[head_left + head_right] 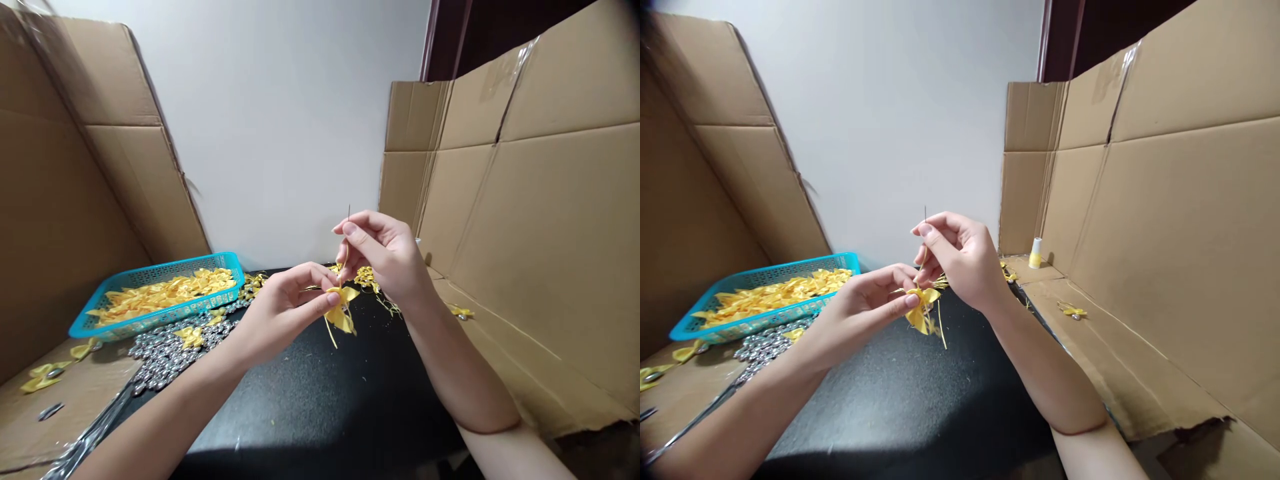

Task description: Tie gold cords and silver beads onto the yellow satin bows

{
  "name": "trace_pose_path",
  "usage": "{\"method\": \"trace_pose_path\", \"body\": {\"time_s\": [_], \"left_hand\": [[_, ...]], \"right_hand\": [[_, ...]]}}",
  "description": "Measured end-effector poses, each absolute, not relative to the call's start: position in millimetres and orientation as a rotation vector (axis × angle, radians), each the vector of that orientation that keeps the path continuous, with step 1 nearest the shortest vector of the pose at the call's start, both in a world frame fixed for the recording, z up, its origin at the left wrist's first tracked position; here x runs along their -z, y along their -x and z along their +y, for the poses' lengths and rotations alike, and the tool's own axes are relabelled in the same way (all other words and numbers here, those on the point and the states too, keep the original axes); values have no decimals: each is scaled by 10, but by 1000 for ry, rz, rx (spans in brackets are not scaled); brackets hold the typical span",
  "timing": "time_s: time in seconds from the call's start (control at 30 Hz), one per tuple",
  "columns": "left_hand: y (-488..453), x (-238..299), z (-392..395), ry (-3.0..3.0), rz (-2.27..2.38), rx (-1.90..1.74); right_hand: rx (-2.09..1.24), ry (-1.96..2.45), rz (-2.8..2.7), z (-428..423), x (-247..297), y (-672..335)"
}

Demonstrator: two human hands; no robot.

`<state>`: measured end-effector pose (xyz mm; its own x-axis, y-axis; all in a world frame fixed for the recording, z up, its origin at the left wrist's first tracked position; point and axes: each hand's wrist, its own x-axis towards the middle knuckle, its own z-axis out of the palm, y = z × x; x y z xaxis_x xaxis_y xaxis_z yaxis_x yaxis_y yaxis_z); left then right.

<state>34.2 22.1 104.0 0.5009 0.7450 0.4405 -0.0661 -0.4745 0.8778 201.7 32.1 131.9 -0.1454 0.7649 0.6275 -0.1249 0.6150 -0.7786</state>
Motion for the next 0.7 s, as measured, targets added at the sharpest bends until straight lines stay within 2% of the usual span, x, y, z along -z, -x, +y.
{"method": "trace_pose_path", "body": {"time_s": [0.13,0.3,0.47,0.7], "left_hand": [[-369,-1053,208,-1866,605,-1144],[-360,-1058,184,-1845,655,-1099],[-342,-1077,146,-1908,711,-1112],[-312,-1127,107,-2020,731,-1255]], "right_hand": [[-906,565,-1536,317,-1317,-2006],[-823,589,-1554,378,-1319,-2041],[-839,597,-1743,329,-1340,-2084],[-631,720,-2060,56,-1419,-2147]]}}
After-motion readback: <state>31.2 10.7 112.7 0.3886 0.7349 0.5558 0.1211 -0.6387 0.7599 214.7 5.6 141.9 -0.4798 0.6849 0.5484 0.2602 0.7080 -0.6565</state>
